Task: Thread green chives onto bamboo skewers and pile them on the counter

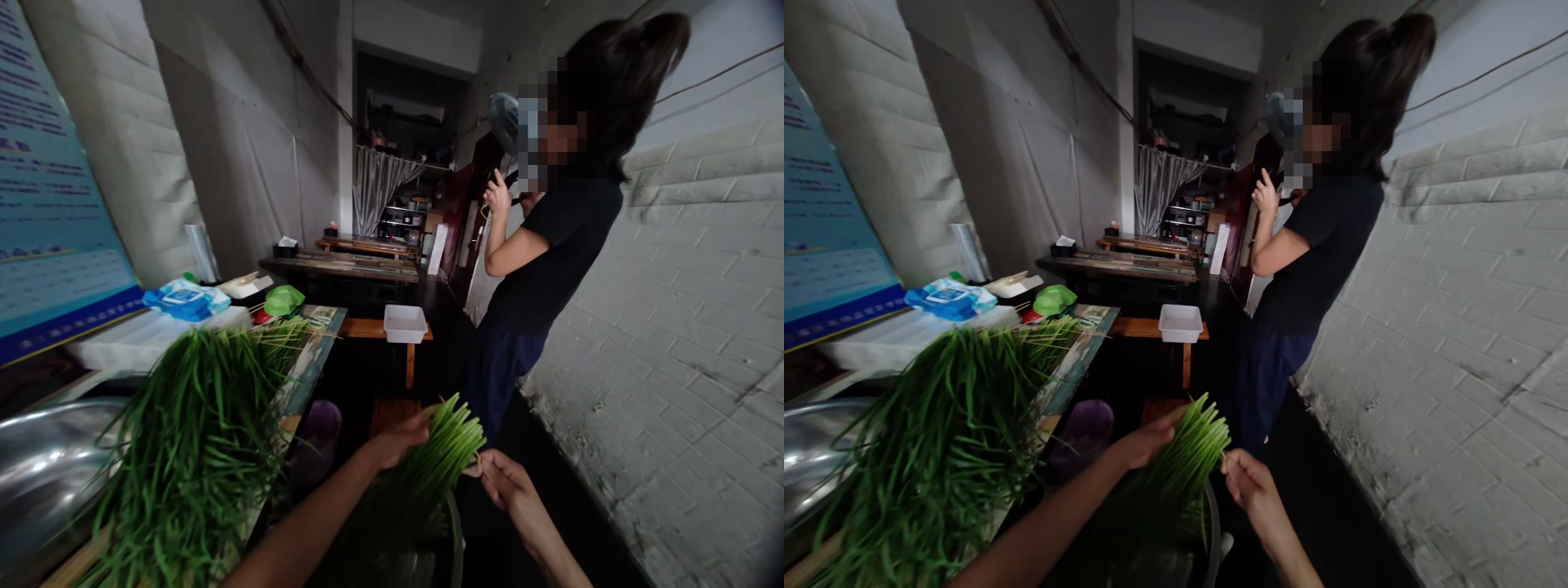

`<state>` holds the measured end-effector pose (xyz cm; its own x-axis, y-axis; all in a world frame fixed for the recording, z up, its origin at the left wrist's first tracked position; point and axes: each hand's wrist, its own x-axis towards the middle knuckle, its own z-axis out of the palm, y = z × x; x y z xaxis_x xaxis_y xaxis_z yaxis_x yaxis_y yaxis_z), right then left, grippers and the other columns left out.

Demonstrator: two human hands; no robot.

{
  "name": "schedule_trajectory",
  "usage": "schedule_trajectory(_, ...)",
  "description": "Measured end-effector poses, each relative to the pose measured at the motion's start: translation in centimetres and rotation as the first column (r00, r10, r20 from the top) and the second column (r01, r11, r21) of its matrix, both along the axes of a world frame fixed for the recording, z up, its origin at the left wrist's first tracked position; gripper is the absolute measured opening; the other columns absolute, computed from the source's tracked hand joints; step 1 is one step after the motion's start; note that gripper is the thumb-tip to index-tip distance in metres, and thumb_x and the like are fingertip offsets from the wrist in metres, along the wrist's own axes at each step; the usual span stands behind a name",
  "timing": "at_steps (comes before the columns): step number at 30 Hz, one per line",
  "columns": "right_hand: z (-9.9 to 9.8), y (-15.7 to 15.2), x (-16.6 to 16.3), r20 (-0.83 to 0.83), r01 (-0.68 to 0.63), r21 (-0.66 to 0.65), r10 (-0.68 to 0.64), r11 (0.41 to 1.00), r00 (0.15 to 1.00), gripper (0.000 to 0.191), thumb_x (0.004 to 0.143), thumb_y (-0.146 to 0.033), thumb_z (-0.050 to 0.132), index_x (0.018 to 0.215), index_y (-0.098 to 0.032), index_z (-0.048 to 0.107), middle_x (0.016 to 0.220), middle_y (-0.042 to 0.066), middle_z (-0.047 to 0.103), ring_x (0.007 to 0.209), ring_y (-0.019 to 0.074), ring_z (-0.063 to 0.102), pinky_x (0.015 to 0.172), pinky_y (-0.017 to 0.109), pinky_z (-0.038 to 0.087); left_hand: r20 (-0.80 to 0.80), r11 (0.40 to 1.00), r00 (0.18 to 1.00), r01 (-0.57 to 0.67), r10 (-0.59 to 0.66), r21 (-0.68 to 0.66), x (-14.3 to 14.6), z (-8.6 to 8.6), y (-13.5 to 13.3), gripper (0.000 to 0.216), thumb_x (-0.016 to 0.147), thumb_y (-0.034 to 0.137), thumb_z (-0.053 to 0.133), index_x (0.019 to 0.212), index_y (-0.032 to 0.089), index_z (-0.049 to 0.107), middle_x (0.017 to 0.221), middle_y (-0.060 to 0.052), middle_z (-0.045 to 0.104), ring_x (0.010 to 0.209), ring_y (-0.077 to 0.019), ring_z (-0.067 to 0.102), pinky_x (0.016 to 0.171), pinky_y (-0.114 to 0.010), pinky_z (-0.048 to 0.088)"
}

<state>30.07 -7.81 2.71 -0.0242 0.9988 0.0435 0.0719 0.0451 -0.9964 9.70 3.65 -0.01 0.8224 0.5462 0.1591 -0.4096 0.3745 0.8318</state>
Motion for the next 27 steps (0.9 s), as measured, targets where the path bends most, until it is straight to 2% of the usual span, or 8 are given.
schedule_trajectory(4, -2.2, -0.5, -0.6, 0.055, -0.073, -0.019, 0.074, 0.997, 0.996, 0.044, 0.081, -0.061, 0.050, 0.070, -0.018, 0.051, 0.050, -0.008, 0.033, 0.046, 0.0071, 0.026, 0.045, 0.021, 0.018, -0.038, 0.976, 0.979, -0.203, 0.201, -0.076, 1.3, -0.4, 0.3, 0.038, 0.068, 0.038, 0.073, 0.093, 0.010, 0.068, 0.090, -0.012, 0.068, 0.084, -0.0207, 0.063, 0.084, -0.035, 0.043)
schedule_trajectory(7, -2.7, -0.8, 0.0, 0.186, -0.059, 0.017, 0.055, 0.998, 0.981, 0.042, 0.085, -0.058, 0.045, 0.072, -0.019, 0.051, 0.051, -0.007, 0.033, 0.047, 0.0084, 0.028, 0.046, 0.021, 0.022, -0.150, 0.954, 0.952, -0.283, 0.267, -0.098, 1.9, -0.6, 0.0, 0.034, 0.060, 0.037, 0.079, 0.075, 0.008, 0.069, 0.068, -0.007, 0.066, 0.062, -0.0151, 0.061, 0.069, -0.029, 0.044)
schedule_trajectory(13, -0.8, -1.8, 0.9, 0.500, -0.073, 0.198, -0.037, 0.977, 0.865, 0.033, 0.093, -0.043, 0.038, 0.069, -0.020, 0.044, 0.060, -0.005, 0.034, 0.053, 0.0102, 0.032, 0.050, 0.022, 0.026, -0.233, 0.970, 0.945, -0.241, 0.229, -0.024, 2.5, 1.0, -0.7, 0.040, 0.055, 0.041, 0.080, 0.073, 0.007, 0.069, 0.063, -0.004, 0.064, 0.056, -0.0115, 0.056, 0.060, -0.025, 0.041)
schedule_trajectory(18, 1.1, -1.9, 0.0, 0.488, -0.094, 0.241, -0.037, 0.966, 0.872, 0.033, 0.094, -0.041, 0.036, 0.068, -0.021, 0.043, 0.060, -0.005, 0.036, 0.054, 0.0106, 0.034, 0.051, 0.022, 0.028, -0.238, 0.974, 0.945, -0.224, 0.223, 0.027, 1.9, 1.9, -0.8, 0.039, 0.057, 0.045, 0.078, 0.065, 0.009, 0.066, 0.054, 0.000, 0.058, 0.051, -0.0090, 0.051, 0.056, -0.022, 0.038)
schedule_trajectory(20, 2.1, -1.8, -0.4, 0.433, -0.107, 0.223, 0.000, 0.969, 0.901, 0.034, 0.094, -0.042, 0.036, 0.070, -0.020, 0.046, 0.059, -0.005, 0.037, 0.054, 0.0105, 0.036, 0.052, 0.022, 0.029, -0.186, 0.983, 0.966, -0.176, 0.182, 0.047, 1.3, 2.1, -0.8, 0.043, 0.058, 0.049, 0.076, 0.072, 0.010, 0.068, 0.061, -0.003, 0.061, 0.058, -0.0120, 0.056, 0.062, -0.024, 0.041)
schedule_trajectory(22, 3.4, -1.5, -0.7, 0.389, -0.138, 0.209, 0.047, 0.968, 0.920, 0.035, 0.094, -0.043, 0.037, 0.071, -0.020, 0.048, 0.057, -0.005, 0.039, 0.054, 0.0101, 0.037, 0.053, 0.022, 0.030, -0.139, 0.996, 0.989, -0.044, 0.054, 0.079, 0.7, 2.2, -0.9, 0.057, 0.052, 0.054, 0.078, 0.088, 0.011, 0.068, 0.077, -0.007, 0.067, 0.074, -0.0188, 0.061, 0.071, -0.029, 0.043)
schedule_trajectory(24, 4.6, -1.1, -1.1, 0.341, -0.170, 0.204, 0.093, 0.964, 0.935, 0.035, 0.093, -0.044, 0.039, 0.071, -0.019, 0.050, 0.056, -0.005, 0.040, 0.053, 0.0096, 0.038, 0.054, 0.022, 0.031, -0.157, 0.988, 0.984, 0.107, -0.090, 0.109, 0.3, 2.2, -0.9, 0.074, 0.042, 0.056, 0.081, 0.101, 0.013, 0.066, 0.091, -0.011, 0.068, 0.087, -0.0249, 0.061, 0.076, -0.033, 0.044)
schedule_trajectory(27, 5.7, -0.2, -1.4, 0.201, -0.184, 0.189, 0.145, 0.965, 0.969, 0.035, 0.091, -0.046, 0.043, 0.072, -0.018, 0.052, 0.056, -0.005, 0.041, 0.052, 0.0090, 0.040, 0.053, 0.022, 0.032, -0.219, 0.965, 0.952, 0.242, -0.216, 0.098, 0.0, 2.0, -0.9, 0.085, 0.036, 0.056, 0.082, 0.107, 0.013, 0.064, 0.097, -0.012, 0.068, 0.092, -0.0286, 0.060, 0.075, -0.034, 0.045)
